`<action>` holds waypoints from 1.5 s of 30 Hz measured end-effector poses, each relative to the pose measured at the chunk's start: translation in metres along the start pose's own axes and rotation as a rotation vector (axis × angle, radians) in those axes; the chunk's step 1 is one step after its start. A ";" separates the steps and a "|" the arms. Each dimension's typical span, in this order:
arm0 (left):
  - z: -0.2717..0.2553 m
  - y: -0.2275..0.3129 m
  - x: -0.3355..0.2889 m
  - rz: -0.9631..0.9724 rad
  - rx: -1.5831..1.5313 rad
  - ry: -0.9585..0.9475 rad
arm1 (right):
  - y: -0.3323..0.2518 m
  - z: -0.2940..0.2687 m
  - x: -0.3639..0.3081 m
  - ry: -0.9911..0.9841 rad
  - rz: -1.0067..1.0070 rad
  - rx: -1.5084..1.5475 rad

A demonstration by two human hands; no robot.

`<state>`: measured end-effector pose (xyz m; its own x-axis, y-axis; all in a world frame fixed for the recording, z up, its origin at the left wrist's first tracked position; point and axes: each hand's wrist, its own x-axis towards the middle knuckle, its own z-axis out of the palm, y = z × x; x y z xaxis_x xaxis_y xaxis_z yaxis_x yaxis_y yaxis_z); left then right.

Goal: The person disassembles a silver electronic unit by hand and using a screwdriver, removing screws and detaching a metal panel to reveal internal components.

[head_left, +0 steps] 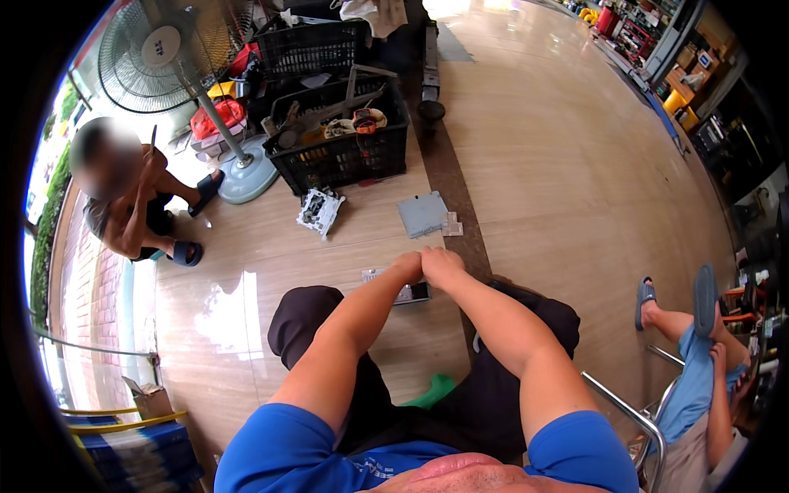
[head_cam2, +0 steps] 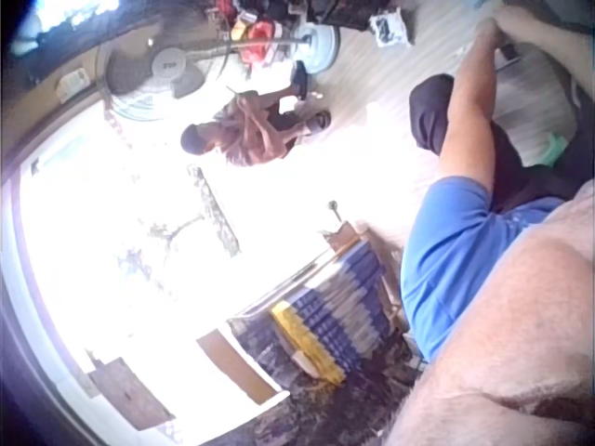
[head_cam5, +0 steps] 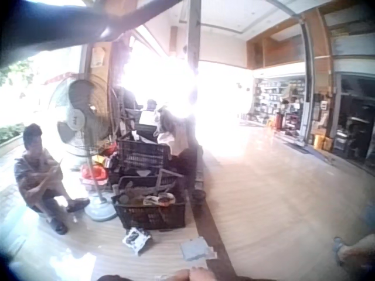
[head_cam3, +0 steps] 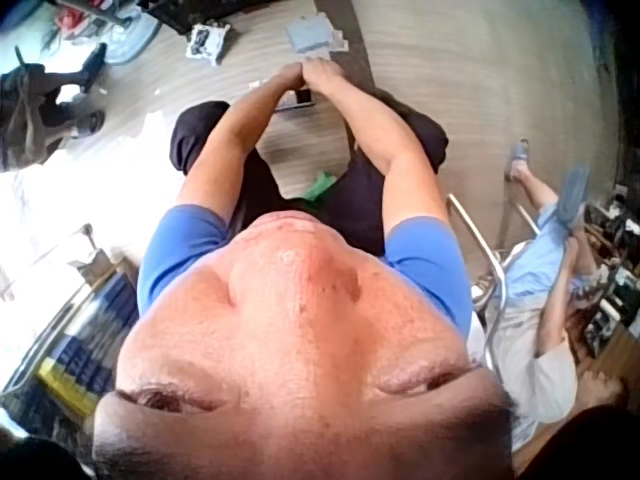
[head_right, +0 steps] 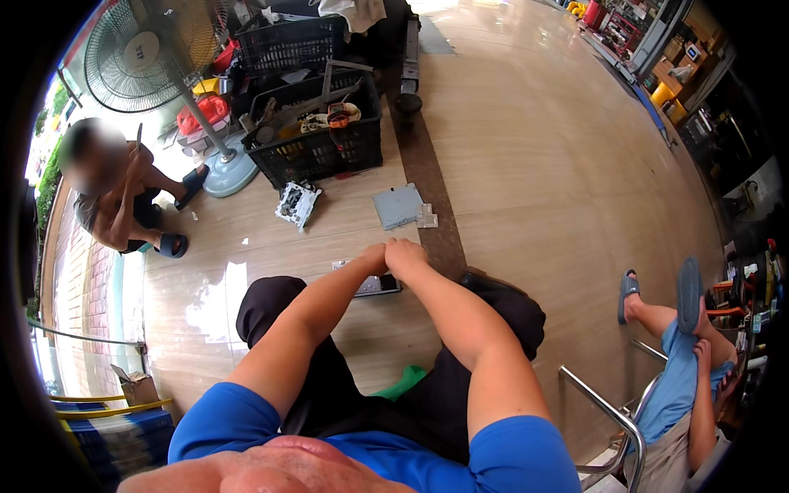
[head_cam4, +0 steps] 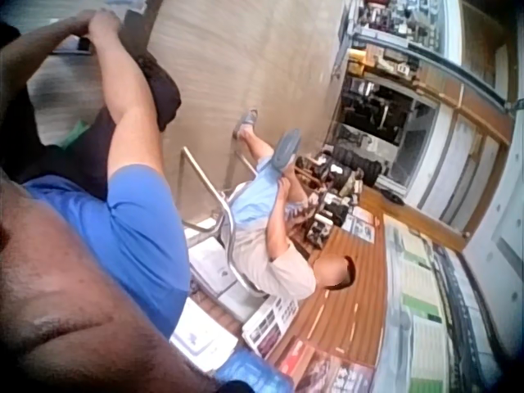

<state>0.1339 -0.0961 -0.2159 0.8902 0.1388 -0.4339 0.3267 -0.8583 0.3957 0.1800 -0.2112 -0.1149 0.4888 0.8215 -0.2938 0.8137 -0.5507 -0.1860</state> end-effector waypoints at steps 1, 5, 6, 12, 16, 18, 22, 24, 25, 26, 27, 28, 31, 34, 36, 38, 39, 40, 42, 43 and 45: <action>0.001 -0.003 0.000 -0.029 -0.023 0.012 | -0.002 -0.003 0.001 -0.009 -0.005 -0.012; 0.010 -0.021 0.009 0.060 0.110 0.011 | -0.012 -0.006 0.003 0.027 0.005 0.026; 0.011 -0.029 0.009 0.090 0.122 0.023 | -0.015 -0.008 0.003 0.057 -0.029 0.040; 0.015 -0.017 0.013 0.136 0.055 0.044 | -0.003 0.004 0.002 0.099 -0.013 0.058; 0.008 -0.016 0.006 0.093 0.058 0.072 | -0.007 0.002 0.008 0.046 0.051 0.068; -0.003 0.000 0.002 0.112 0.078 -0.043 | 0.004 0.004 0.005 0.005 0.084 0.055; -0.006 -0.006 -0.003 0.098 0.043 0.005 | -0.009 -0.001 0.008 0.041 0.065 0.085; -0.003 0.009 -0.003 0.211 -0.008 0.160 | 0.001 0.004 0.003 0.083 0.071 0.051; -0.001 0.004 -0.002 0.206 -0.008 0.164 | -0.001 0.004 0.005 0.084 0.065 0.050; 0.002 -0.008 0.002 0.164 0.030 0.130 | -0.005 0.002 0.006 0.096 0.022 0.046; 0.006 -0.018 0.005 0.122 0.068 0.095 | -0.009 0.000 0.008 0.108 -0.022 0.042; 0.009 -0.024 0.008 0.113 0.070 0.103 | -0.010 0.001 0.010 0.112 -0.033 0.041; 0.009 -0.024 0.008 0.001 0.059 0.077 | -0.009 0.006 0.009 0.143 -0.019 0.139; -0.005 0.011 -0.003 -0.039 0.044 0.041 | 0.005 0.008 -0.001 0.127 0.072 0.141; -0.014 0.016 -0.009 -0.025 0.071 0.049 | 0.003 0.003 0.001 0.050 0.150 0.117; -0.014 0.009 -0.012 -0.029 0.083 0.065 | -0.002 0.000 0.004 0.044 0.137 0.114; -0.014 0.006 -0.013 -0.025 0.094 0.078 | -0.004 -0.001 0.004 0.036 0.133 0.109; -0.014 0.005 -0.013 -0.027 0.094 0.077 | -0.005 -0.001 0.005 0.036 0.131 0.110; -0.015 0.002 -0.014 -0.011 0.119 0.066 | -0.007 0.000 0.005 0.101 0.063 0.101; -0.016 0.007 -0.015 -0.005 0.118 0.061 | -0.004 0.000 0.003 0.099 0.069 0.102; -0.022 0.019 -0.021 -0.008 0.113 0.050 | 0.001 -0.002 -0.001 0.083 0.033 0.061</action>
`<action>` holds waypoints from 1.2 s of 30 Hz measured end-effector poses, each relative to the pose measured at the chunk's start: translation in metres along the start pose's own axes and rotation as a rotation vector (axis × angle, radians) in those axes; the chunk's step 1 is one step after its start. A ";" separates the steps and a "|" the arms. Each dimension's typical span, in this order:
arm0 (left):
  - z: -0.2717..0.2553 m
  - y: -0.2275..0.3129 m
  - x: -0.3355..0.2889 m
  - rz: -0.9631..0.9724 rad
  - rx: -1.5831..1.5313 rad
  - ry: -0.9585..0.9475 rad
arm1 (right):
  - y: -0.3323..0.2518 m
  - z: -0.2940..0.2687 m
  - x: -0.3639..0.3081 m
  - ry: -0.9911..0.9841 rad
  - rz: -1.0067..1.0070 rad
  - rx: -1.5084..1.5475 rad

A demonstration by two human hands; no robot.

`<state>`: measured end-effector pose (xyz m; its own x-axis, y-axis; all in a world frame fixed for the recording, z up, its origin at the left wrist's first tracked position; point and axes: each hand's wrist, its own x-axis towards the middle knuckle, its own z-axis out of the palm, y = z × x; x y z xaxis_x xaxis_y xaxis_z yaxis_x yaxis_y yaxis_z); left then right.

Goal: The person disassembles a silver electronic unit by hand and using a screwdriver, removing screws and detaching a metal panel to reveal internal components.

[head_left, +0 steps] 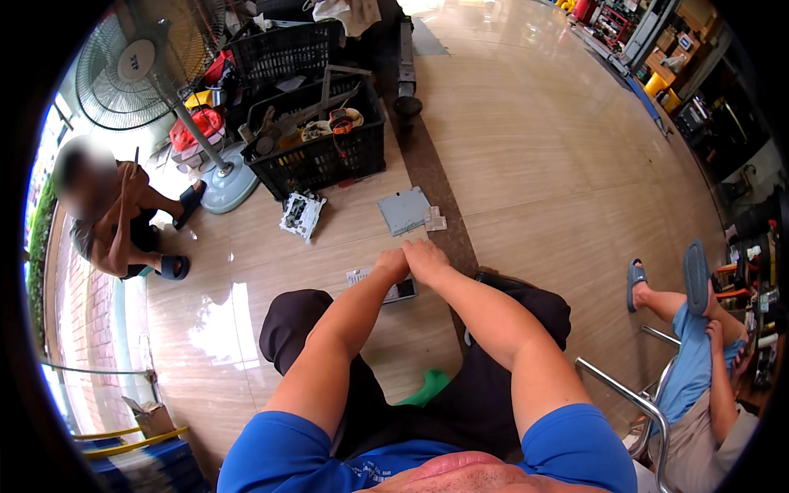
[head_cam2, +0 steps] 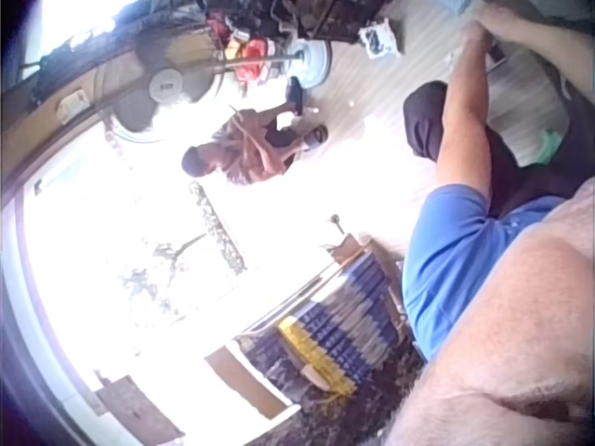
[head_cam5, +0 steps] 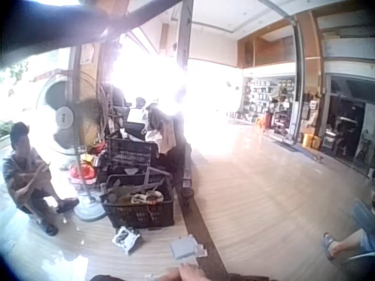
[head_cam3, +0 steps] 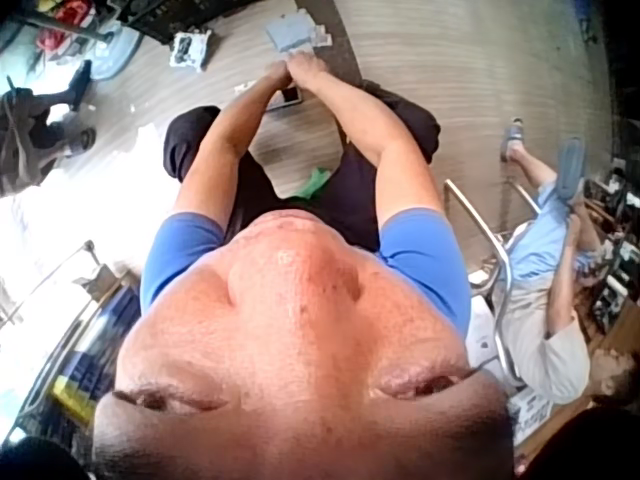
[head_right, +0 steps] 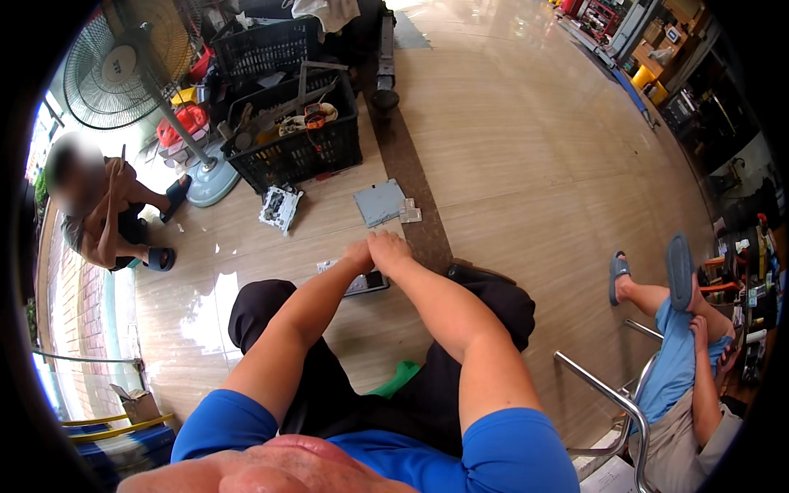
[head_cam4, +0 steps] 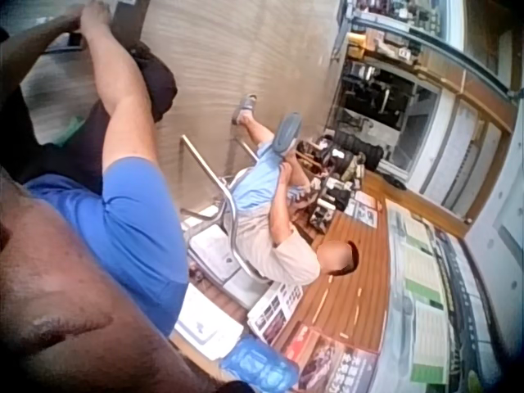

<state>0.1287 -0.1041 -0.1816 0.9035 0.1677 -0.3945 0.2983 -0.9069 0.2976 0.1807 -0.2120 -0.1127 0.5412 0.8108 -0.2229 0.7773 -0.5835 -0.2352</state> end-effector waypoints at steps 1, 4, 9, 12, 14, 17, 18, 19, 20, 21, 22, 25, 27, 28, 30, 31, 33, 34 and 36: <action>0.001 -0.003 0.000 -0.008 0.001 0.002 | -0.003 -0.002 0.000 0.001 -0.008 0.002; 0.003 -0.009 0.000 -0.017 -0.030 0.024 | -0.006 -0.002 0.001 0.004 -0.036 0.029; 0.000 -0.005 -0.001 -0.011 -0.016 0.011 | 0.000 0.008 0.002 0.051 0.029 0.114; -0.006 -0.003 -0.007 0.026 -0.001 -0.001 | -0.006 -0.004 0.001 -0.046 0.121 -0.015; -0.009 -0.001 -0.007 0.030 0.001 -0.008 | -0.004 -0.006 0.002 -0.068 0.118 -0.007; -0.002 -0.007 -0.002 0.010 0.008 -0.020 | -0.006 -0.004 0.002 -0.049 0.069 -0.008; 0.003 -0.014 -0.001 -0.010 0.012 -0.025 | -0.009 -0.001 0.004 -0.008 0.026 -0.018; 0.003 -0.011 0.000 -0.008 0.010 -0.027 | -0.007 -0.001 0.003 -0.009 0.028 -0.019; 0.003 -0.009 0.001 0.001 0.024 -0.038 | -0.005 0.000 0.002 0.002 0.010 -0.010; 0.002 -0.007 0.001 0.009 0.038 -0.048 | -0.003 0.000 0.001 0.013 -0.009 -0.001; 0.003 -0.007 0.001 0.009 0.038 -0.048 | -0.001 0.001 0.001 0.013 -0.010 -0.001; 0.006 -0.009 0.002 0.006 0.020 -0.017 | 0.000 0.002 0.003 0.018 -0.013 0.037; 0.008 -0.015 0.003 -0.025 0.000 -0.013 | -0.003 0.004 0.004 0.033 -0.034 0.078; 0.007 -0.014 0.003 -0.024 -0.001 -0.015 | -0.004 0.002 0.003 0.031 -0.033 0.078; 0.005 -0.011 0.001 -0.020 -0.017 0.001 | -0.007 -0.002 0.003 -0.026 0.079 0.039; 0.002 -0.008 0.000 -0.017 -0.018 0.000 | -0.007 -0.005 0.002 -0.026 0.081 0.038; -0.004 -0.002 -0.003 0.007 -0.010 -0.022 | -0.005 -0.012 0.000 -0.123 0.100 0.000; -0.004 -0.002 -0.003 0.007 -0.009 -0.021 | -0.005 -0.010 0.000 -0.122 0.099 0.000; -0.005 -0.001 -0.003 0.004 0.002 -0.023 | -0.004 -0.007 0.001 -0.050 0.090 0.010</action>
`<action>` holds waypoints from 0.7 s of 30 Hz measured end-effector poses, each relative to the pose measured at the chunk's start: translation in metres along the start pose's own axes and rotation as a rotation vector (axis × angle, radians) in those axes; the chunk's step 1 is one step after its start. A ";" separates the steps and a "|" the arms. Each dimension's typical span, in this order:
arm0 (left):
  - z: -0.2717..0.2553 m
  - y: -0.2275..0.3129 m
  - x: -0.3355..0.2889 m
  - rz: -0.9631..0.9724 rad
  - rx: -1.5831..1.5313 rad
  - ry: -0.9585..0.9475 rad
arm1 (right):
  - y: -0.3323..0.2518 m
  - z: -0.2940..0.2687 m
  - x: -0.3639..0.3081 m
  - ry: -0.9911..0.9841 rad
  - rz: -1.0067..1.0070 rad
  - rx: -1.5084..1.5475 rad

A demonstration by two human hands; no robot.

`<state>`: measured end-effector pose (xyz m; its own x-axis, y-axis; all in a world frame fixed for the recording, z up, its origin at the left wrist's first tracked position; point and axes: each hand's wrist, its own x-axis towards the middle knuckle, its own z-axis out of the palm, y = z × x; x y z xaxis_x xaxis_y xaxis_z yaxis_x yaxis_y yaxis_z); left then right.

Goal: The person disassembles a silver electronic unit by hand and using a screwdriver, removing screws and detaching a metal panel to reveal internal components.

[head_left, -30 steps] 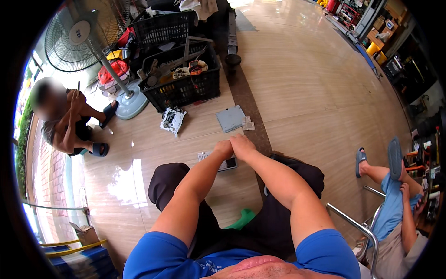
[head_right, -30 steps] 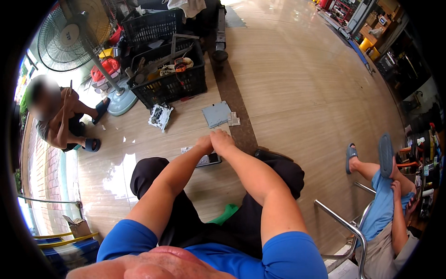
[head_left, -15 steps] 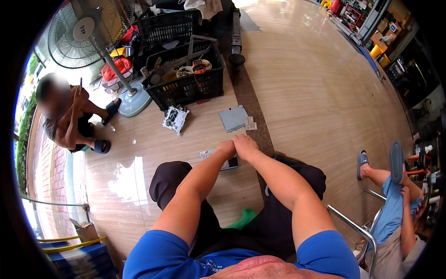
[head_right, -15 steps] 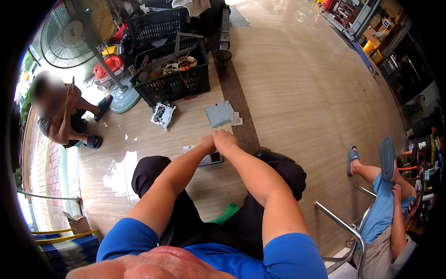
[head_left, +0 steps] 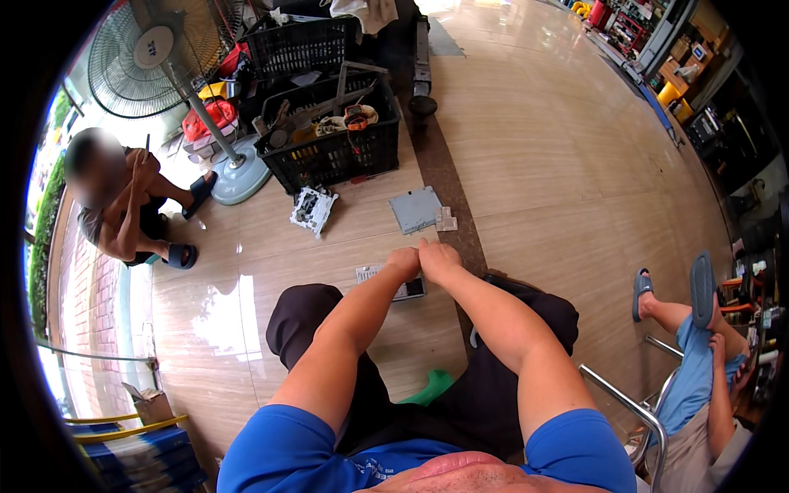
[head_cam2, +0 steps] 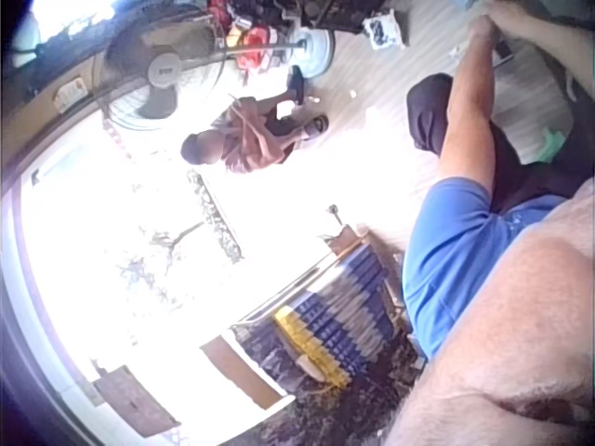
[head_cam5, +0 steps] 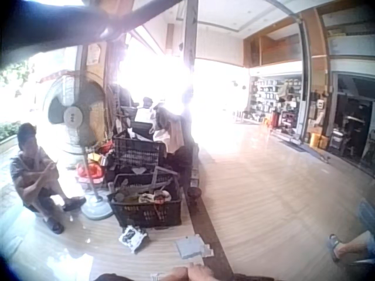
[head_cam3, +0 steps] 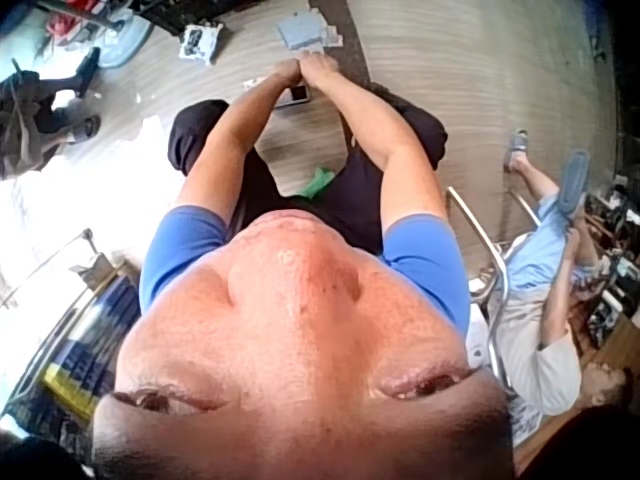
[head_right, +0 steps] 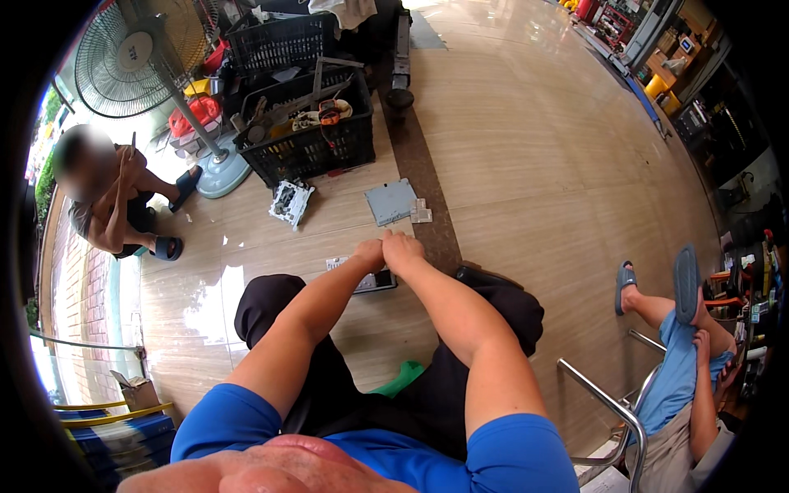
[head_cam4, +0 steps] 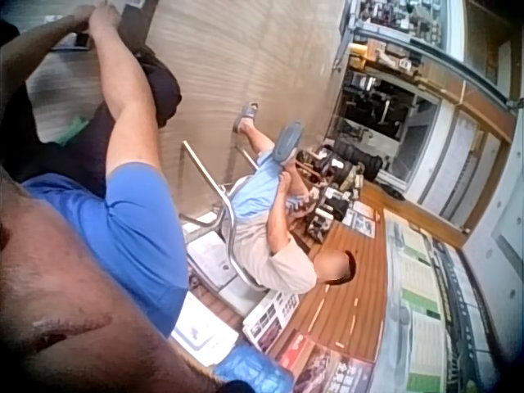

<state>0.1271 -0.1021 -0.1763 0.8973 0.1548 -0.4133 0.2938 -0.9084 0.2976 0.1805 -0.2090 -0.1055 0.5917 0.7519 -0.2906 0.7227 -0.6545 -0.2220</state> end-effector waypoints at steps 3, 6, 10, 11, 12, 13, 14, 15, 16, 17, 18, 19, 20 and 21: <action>0.006 -0.006 0.002 0.011 0.042 -0.004 | -0.003 0.001 0.001 0.005 -0.042 -0.076; 0.010 -0.012 0.005 0.005 0.043 -0.009 | -0.006 0.002 0.003 0.026 -0.066 -0.050; 0.010 -0.006 0.005 -0.003 0.022 -0.002 | 0.002 0.007 0.002 0.090 -0.092 0.024; 0.011 -0.009 0.005 -0.018 0.006 0.001 | 0.000 0.006 0.000 0.076 -0.087 0.047; 0.012 -0.011 0.004 -0.034 -0.009 0.005 | -0.003 0.004 -0.001 0.061 -0.082 0.070; 0.011 -0.010 0.004 -0.034 -0.010 0.005 | -0.002 0.005 -0.001 0.060 -0.082 0.069; 0.011 -0.010 0.003 -0.027 -0.010 0.015 | -0.001 0.006 -0.001 0.054 -0.072 0.072; 0.010 -0.009 0.003 -0.020 -0.010 0.024 | 0.000 0.007 -0.001 0.047 -0.062 0.074; 0.008 -0.005 0.002 -0.015 -0.012 0.022 | 0.001 0.006 -0.002 0.045 -0.056 0.072; 0.006 -0.001 0.001 0.008 -0.013 0.028 | 0.003 0.004 -0.002 0.024 -0.036 0.060; 0.005 0.003 0.000 0.033 -0.015 0.034 | 0.005 0.002 -0.003 0.004 -0.013 0.046; 0.007 0.000 0.001 0.028 -0.013 0.034 | 0.004 0.003 -0.002 0.004 -0.018 0.049; 0.010 -0.003 0.002 0.027 -0.011 0.041 | 0.004 0.004 -0.001 0.009 -0.033 0.043; 0.012 -0.005 0.004 0.027 -0.009 0.049 | 0.004 0.006 0.000 0.014 -0.046 0.037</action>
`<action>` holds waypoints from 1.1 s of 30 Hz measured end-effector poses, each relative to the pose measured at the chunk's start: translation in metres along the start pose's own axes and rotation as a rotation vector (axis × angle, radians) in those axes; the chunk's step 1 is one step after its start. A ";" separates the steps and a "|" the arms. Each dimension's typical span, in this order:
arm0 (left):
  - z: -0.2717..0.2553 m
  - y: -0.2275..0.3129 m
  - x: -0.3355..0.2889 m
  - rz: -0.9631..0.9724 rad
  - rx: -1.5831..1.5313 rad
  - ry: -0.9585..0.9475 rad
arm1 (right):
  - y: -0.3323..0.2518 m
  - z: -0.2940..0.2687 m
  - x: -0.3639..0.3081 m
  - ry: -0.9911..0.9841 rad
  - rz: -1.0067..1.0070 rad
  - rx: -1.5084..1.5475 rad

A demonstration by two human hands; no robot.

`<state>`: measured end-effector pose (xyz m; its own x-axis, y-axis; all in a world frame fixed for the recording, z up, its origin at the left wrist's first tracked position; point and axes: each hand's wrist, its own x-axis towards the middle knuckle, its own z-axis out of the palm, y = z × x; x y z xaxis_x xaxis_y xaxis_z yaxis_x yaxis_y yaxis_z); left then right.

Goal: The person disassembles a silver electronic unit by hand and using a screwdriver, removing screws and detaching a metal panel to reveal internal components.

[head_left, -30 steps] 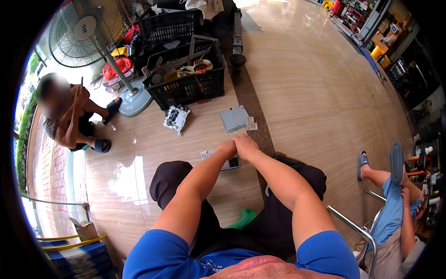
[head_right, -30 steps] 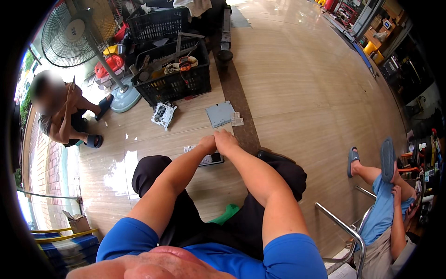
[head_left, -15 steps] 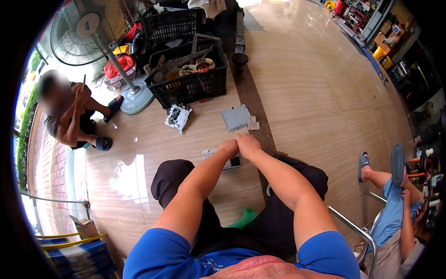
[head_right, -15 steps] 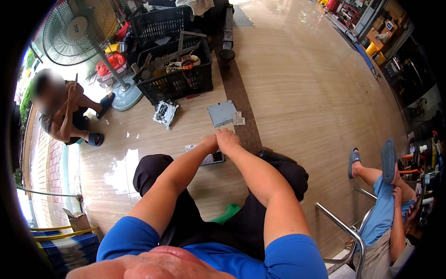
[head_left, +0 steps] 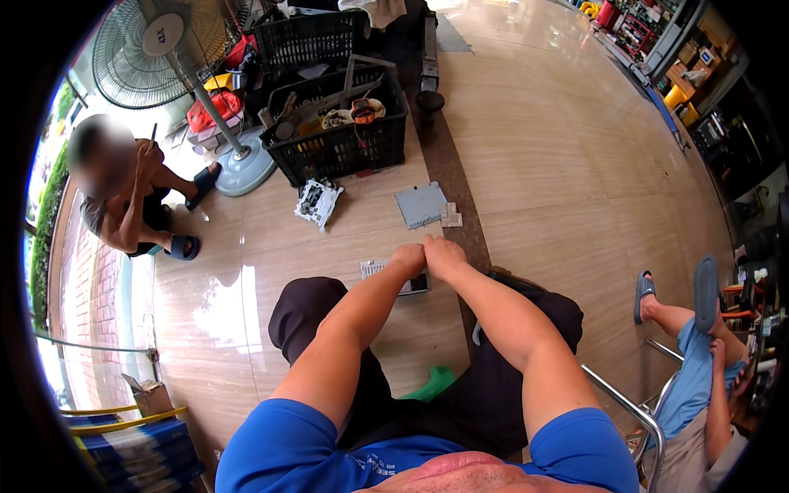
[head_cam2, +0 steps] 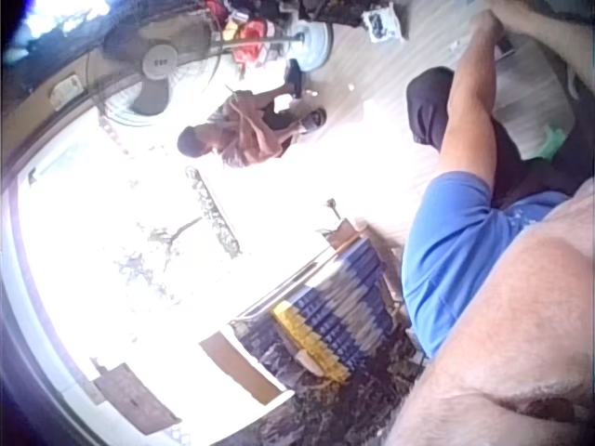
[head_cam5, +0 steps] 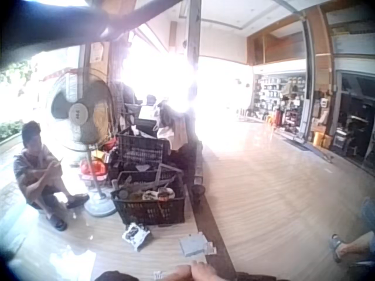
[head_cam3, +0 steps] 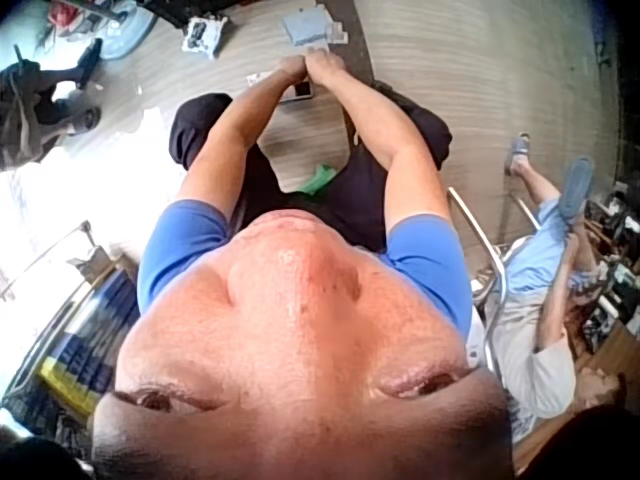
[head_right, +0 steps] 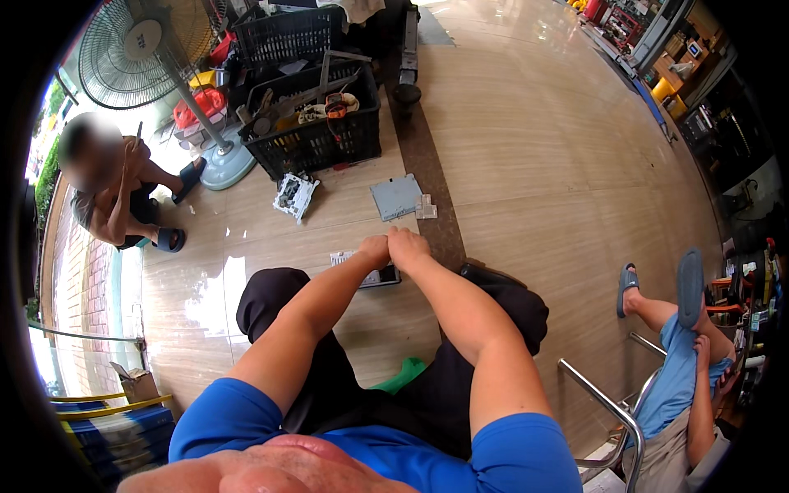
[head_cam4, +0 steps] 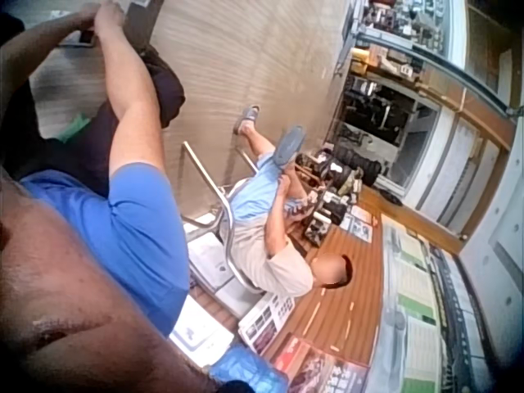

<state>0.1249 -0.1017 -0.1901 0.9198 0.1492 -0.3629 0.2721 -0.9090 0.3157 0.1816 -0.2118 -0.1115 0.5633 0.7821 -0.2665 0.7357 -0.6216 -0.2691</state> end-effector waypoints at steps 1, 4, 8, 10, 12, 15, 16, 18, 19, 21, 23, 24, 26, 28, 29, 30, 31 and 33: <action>0.004 -0.005 0.001 -0.007 -0.001 0.001 | -0.002 0.001 0.001 -0.002 -0.006 0.000; 0.012 -0.011 0.003 -0.049 -0.008 0.036 | -0.004 0.003 0.002 0.027 -0.076 -0.006; 0.011 -0.006 0.004 -0.038 -0.015 0.027 | 0.001 0.002 -0.001 0.060 -0.112 -0.010; 0.009 -0.006 0.003 -0.026 -0.001 0.020 | 0.000 0.002 -0.002 0.059 -0.124 -0.005; 0.007 -0.007 0.001 -0.036 -0.010 0.020 | -0.002 0.002 -0.001 0.043 -0.091 0.029; 0.000 0.003 0.000 -0.014 -0.024 0.031 | 0.006 0.009 0.001 0.030 -0.019 0.049; 0.000 0.003 -0.001 -0.016 -0.025 0.029 | 0.004 0.006 0.001 0.028 -0.019 0.050; -0.001 0.006 -0.002 -0.038 -0.058 0.020 | 0.003 0.001 -0.001 -0.038 0.017 -0.006; 0.002 0.002 0.000 -0.043 -0.057 0.022 | 0.000 0.000 -0.001 -0.037 0.012 -0.006; 0.011 -0.005 0.004 -0.040 -0.046 0.031 | -0.003 0.000 0.000 0.001 -0.038 0.033; 0.016 -0.009 0.008 -0.042 -0.053 0.046 | -0.004 0.001 0.000 0.013 -0.059 0.038; 0.018 -0.011 0.009 -0.043 -0.060 0.061 | -0.005 0.001 -0.001 0.025 -0.078 0.042; 0.019 -0.007 0.010 -0.039 -0.070 0.056 | -0.001 0.000 -0.003 0.031 -0.076 0.028; 0.019 -0.006 0.011 -0.041 -0.076 0.055 | -0.002 0.000 -0.005 0.039 -0.082 0.016; 0.019 -0.009 0.010 -0.054 -0.076 0.051 | -0.003 0.000 -0.005 0.051 -0.090 0.033; 0.018 -0.011 0.009 -0.068 -0.076 0.048 | -0.005 0.000 -0.005 0.062 -0.098 0.051; 0.016 -0.008 0.009 -0.064 -0.077 0.046 | -0.004 0.000 -0.005 0.061 -0.093 0.051; 0.012 -0.003 0.006 -0.083 -0.095 0.031 | -0.002 0.000 -0.006 0.047 -0.046 0.062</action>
<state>0.1258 -0.1026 -0.2038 0.9011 0.2353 -0.3643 0.3714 -0.8524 0.3680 0.1766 -0.2152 -0.1093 0.5480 0.8099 -0.2090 0.7371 -0.5857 -0.3371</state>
